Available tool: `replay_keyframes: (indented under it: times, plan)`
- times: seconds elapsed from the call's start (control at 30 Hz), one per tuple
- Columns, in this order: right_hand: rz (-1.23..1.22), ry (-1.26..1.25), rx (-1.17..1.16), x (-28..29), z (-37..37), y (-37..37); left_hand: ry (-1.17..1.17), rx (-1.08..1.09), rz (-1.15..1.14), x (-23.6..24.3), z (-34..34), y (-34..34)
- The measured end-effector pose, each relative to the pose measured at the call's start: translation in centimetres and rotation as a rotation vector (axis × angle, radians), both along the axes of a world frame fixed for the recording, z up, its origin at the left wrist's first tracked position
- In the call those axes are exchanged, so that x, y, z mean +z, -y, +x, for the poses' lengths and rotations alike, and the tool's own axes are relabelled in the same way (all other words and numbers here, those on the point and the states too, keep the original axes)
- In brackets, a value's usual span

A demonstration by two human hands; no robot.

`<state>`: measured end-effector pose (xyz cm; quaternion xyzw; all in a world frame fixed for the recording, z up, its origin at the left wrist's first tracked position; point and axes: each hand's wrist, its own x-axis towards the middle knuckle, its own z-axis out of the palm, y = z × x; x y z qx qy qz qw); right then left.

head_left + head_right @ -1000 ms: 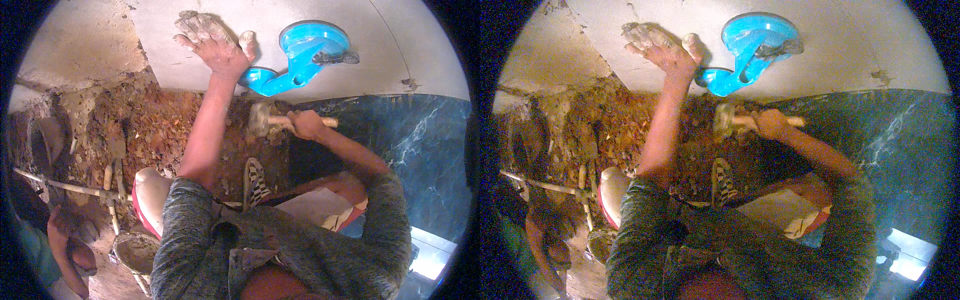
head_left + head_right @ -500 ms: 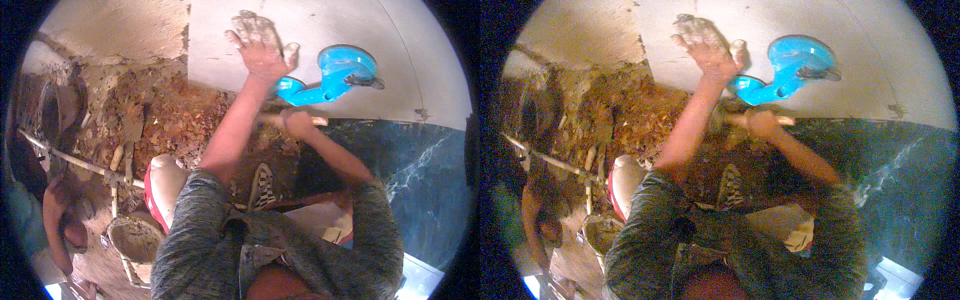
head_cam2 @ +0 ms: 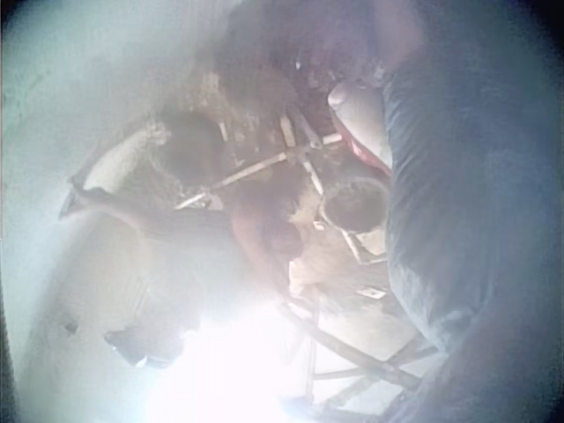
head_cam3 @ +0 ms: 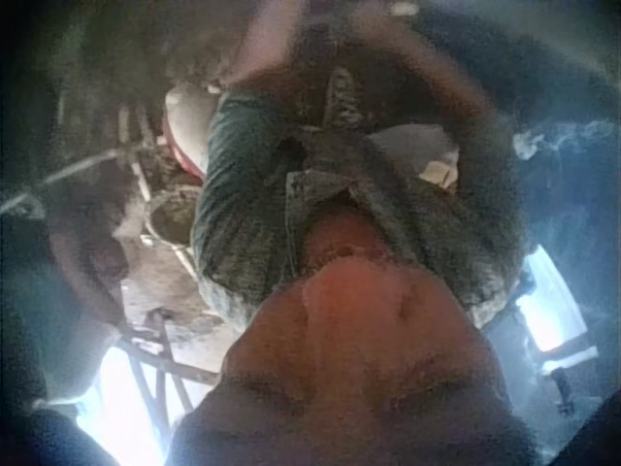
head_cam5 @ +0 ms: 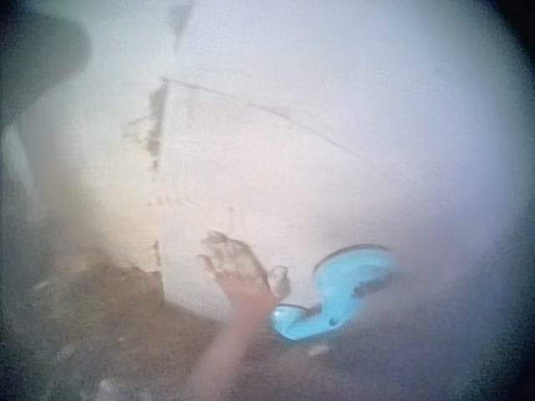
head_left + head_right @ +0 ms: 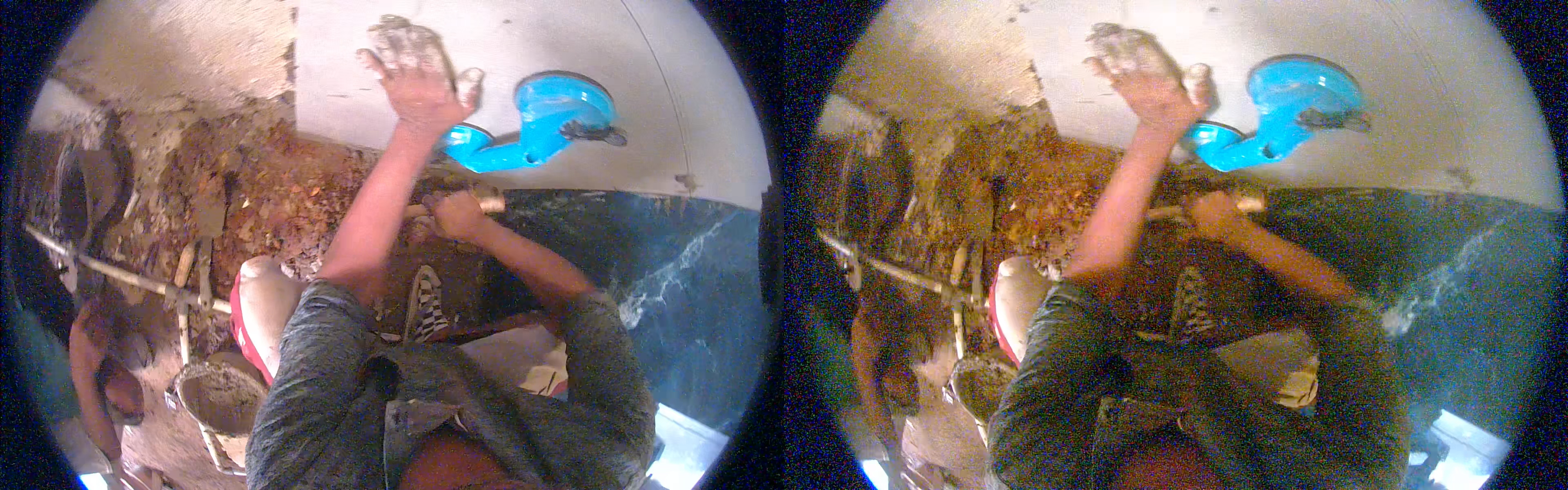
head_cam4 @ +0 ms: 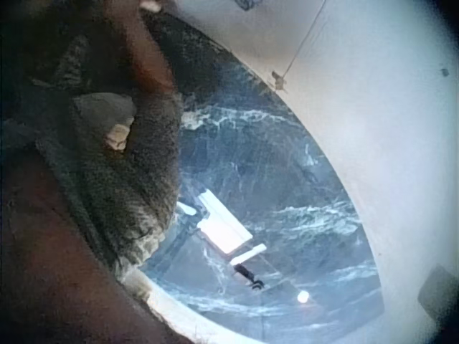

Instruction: The person applies mortar and presses a large tile onto a wall using a suction cup tool, then taps the tile with a mallet and wipes away excess mortar.

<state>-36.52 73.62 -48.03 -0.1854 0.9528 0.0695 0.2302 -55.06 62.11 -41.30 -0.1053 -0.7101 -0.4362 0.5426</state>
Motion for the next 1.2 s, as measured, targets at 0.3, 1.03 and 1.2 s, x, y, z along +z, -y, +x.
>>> replay_keyframes:
  times: [0.3,1.03,1.2]
  plan:
    - [0.223,0.016,-0.020,3.5,2.5,-8.0,-0.040,0.007,0.027,0.6,0.6,0.2]
    - [0.174,-0.135,-0.046,14.5,2.0,-11.7,0.085,0.065,-0.074,-1.9,0.9,2.0]
    - [0.155,-0.140,-0.011,13.3,4.9,-10.0,0.075,0.057,-0.054,-1.0,1.3,1.5]
